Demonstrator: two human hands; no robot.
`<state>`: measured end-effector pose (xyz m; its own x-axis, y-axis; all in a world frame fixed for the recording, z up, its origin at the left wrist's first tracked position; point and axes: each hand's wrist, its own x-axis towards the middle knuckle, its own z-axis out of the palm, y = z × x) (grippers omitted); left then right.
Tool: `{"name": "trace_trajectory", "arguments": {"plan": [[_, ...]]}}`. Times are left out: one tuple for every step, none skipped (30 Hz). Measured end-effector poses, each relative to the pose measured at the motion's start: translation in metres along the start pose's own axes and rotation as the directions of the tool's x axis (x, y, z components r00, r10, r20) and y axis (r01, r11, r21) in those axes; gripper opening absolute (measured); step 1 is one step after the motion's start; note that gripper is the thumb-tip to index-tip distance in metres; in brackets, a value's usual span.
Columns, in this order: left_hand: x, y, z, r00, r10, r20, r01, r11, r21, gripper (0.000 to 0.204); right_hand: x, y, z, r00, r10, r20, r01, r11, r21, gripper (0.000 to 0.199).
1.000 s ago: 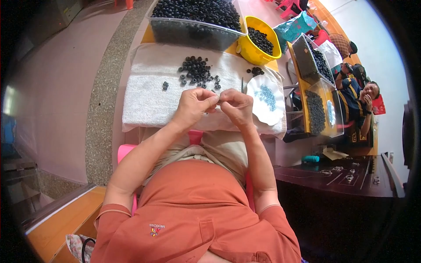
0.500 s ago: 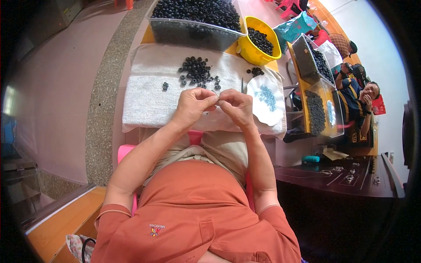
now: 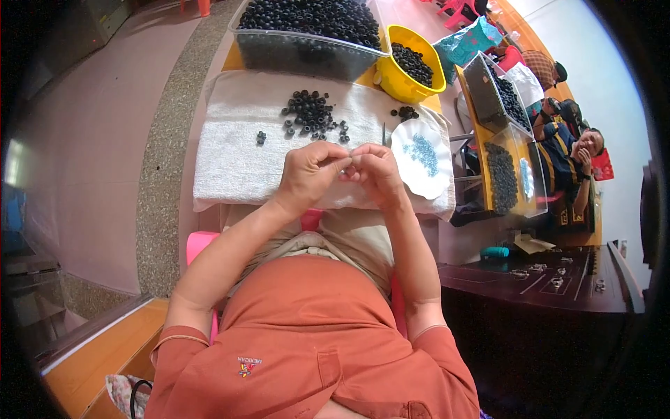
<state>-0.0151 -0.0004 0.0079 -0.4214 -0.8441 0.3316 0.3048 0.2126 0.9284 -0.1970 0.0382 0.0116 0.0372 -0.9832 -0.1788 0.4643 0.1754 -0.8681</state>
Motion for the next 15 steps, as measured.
{"name": "trace_trajectory", "arguments": {"plan": [[0.000,0.003,0.001,1.000,0.000,0.000,0.000,1.000,0.000,0.010,0.000,0.001,0.001,1.000,0.000,0.000,0.000,1.000,0.000,0.011],[0.000,0.006,0.002,0.998,0.055,0.002,-0.055,0.997,0.048,0.006,-0.001,0.002,0.002,1.000,-0.009,-0.014,0.009,1.000,0.029,0.011],[0.000,0.008,0.002,0.994,0.111,0.007,-0.111,0.989,0.096,0.003,-0.001,0.002,0.003,0.999,-0.017,-0.028,0.019,0.998,0.059,0.010],[0.000,0.007,0.002,0.994,0.111,0.006,-0.111,0.989,0.095,0.003,-0.001,0.003,0.003,0.999,-0.017,-0.028,0.019,0.998,0.059,0.010],[-0.001,0.005,0.001,0.993,0.117,0.019,-0.119,0.986,0.117,0.005,-0.001,0.004,0.003,1.000,-0.029,-0.007,0.029,0.995,0.094,0.010],[-0.001,0.003,0.000,0.992,0.124,0.033,-0.127,0.982,0.138,0.008,-0.001,0.005,0.003,0.999,-0.041,0.013,0.039,0.991,0.129,0.009],[0.000,0.003,0.000,0.992,0.123,0.033,-0.126,0.982,0.137,0.008,-0.001,0.006,0.003,0.999,-0.041,0.012,0.039,0.991,0.129,0.009],[0.000,0.003,0.000,0.986,0.159,0.039,-0.164,0.971,0.172,0.008,-0.001,0.007,0.004,0.999,-0.053,0.015,0.049,0.986,0.162,0.008],[0.000,0.002,0.000,0.980,0.195,0.046,-0.201,0.958,0.207,0.008,0.000,0.008,0.004,0.998,-0.065,0.017,0.060,0.979,0.195,0.008],[0.000,0.002,0.000,0.980,0.195,0.046,-0.200,0.958,0.207,0.008,0.000,0.009,0.005,0.998,-0.064,0.017,0.060,0.979,0.196,0.008],[0.000,0.001,0.000,0.978,0.204,0.046,-0.209,0.956,0.207,0.008,0.001,0.009,0.006,0.997,-0.076,0.021,0.070,0.977,0.200,0.008],[0.000,0.001,0.000,0.976,0.214,0.046,-0.219,0.954,0.207,0.008,0.001,0.009,0.007,0.996,-0.088,0.024,0.081,0.975,0.205,0.009],[0.000,0.000,0.001,0.976,0.214,0.048,-0.220,0.954,0.206,0.008,0.002,0.010,0.005,0.996,-0.090,0.023,0.083,0.975,0.205,0.009],[0.000,0.001,0.002,0.975,0.214,0.056,-0.222,0.950,0.219,0.008,0.004,0.013,0.000,0.992,-0.126,0.009,0.123,0.980,0.155,0.009],[0.000,0.001,0.002,0.975,0.214,0.065,-0.224,0.947,0.232,0.008,0.005,0.014,-0.003,0.987,-0.162,-0.003,0.161,0.981,0.104,0.010]]}}
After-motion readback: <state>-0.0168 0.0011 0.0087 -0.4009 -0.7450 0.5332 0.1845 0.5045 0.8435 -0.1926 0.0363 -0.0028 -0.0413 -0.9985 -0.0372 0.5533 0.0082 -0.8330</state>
